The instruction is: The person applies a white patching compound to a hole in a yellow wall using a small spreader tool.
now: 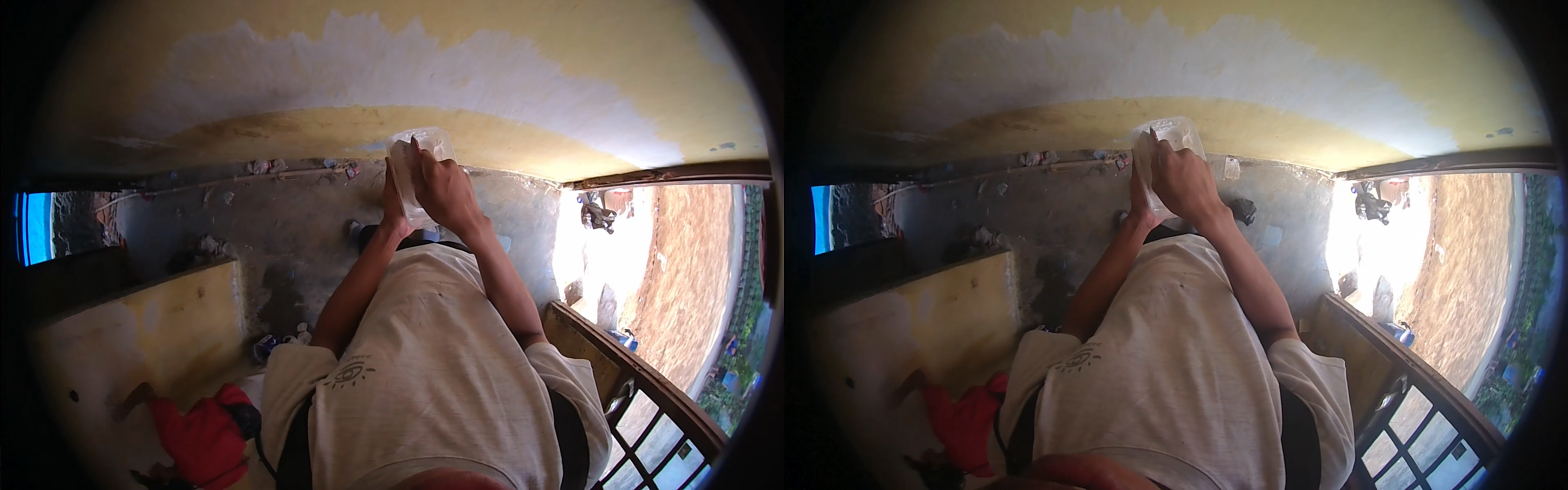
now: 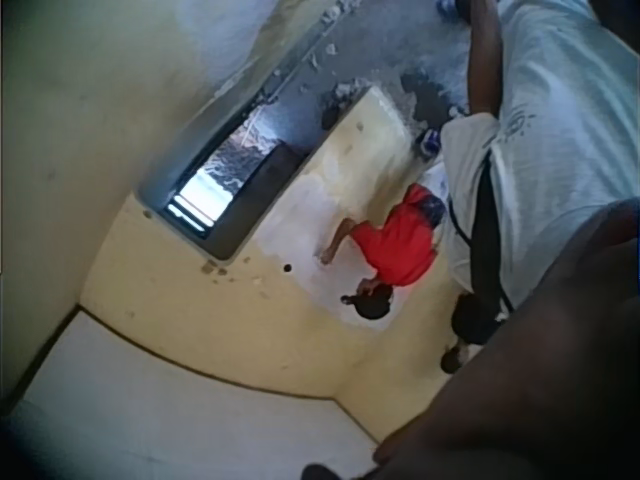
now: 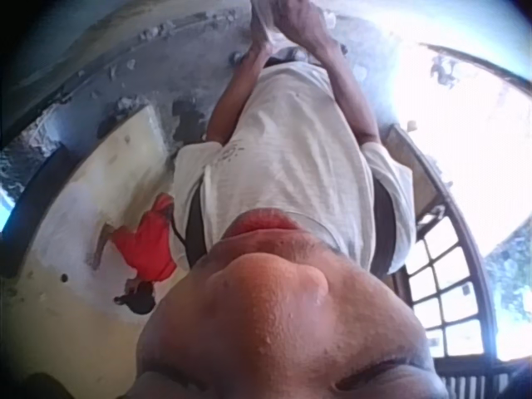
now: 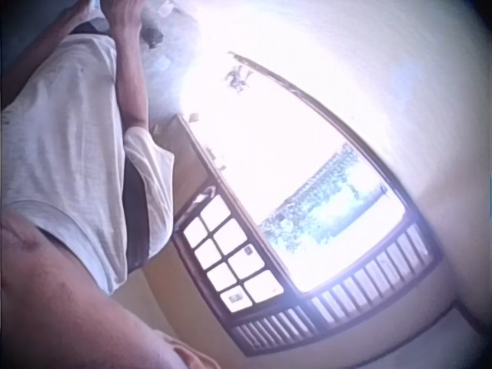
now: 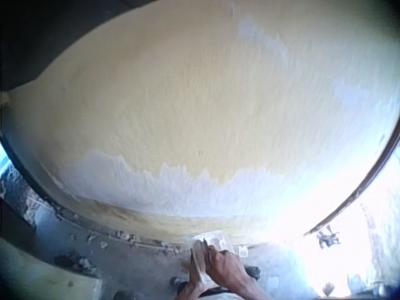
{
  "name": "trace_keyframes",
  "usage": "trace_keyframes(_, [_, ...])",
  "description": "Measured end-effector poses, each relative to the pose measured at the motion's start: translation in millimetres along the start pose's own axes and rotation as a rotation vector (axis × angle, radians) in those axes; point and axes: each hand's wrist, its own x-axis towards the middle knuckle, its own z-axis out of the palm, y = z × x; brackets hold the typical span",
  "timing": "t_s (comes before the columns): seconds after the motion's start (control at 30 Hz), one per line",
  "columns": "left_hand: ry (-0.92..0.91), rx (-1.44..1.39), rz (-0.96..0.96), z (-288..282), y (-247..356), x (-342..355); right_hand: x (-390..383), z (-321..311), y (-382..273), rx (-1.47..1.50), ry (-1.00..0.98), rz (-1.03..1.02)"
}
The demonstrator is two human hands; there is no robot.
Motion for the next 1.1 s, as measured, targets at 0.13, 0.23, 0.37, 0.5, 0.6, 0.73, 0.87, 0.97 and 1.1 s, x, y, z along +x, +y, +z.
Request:
trace_keyframes(0.13, [-0.008, 0.096, -0.014, -2, 11, -8, 0, -11, 10, 0.107, -0.01, 0.044])
trace_keyframes(0.23, [0.046, 0.1, -0.058, 11, 26, -18, 9, -11, 22, 0.181, -0.034, 0.148])
trace_keyframes(0.37, [0.044, 0.087, -0.086, -3, 43, -21, 22, -4, 3, 0.129, -0.01, 0.095])
trace_keyframes(0.5, [-0.026, 0.059, -0.083, -17, 62, -19, 29, 15, -17, 0.163, -0.068, 0.157])
trace_keyframes(0.6, [0.005, 0.06, -0.08, -23, 74, -20, 29, 23, -29, 0.041, -0.092, 0.115])
trace_keyframes(0.73, [-0.035, -0.004, -0.089, -35, 95, -26, 30, 39, -30, 0.068, 0.038, 0.184])
trace_keyframes(0.87, [0.016, 0.044, -0.074, -37, 109, -23, 33, 70, -50, -0.017, 0.022, 0.189])
trace_keyframes(0.97, [0.031, 0.035, -0.086, -56, 121, -22, 43, 71, -78, 0.08, -0.038, 0.174])
trace_keyframes(1.1, [-0.075, -0.025, -0.082, -57, 136, -22, 49, 65, -101, 0.038, 0.051, 0.149])
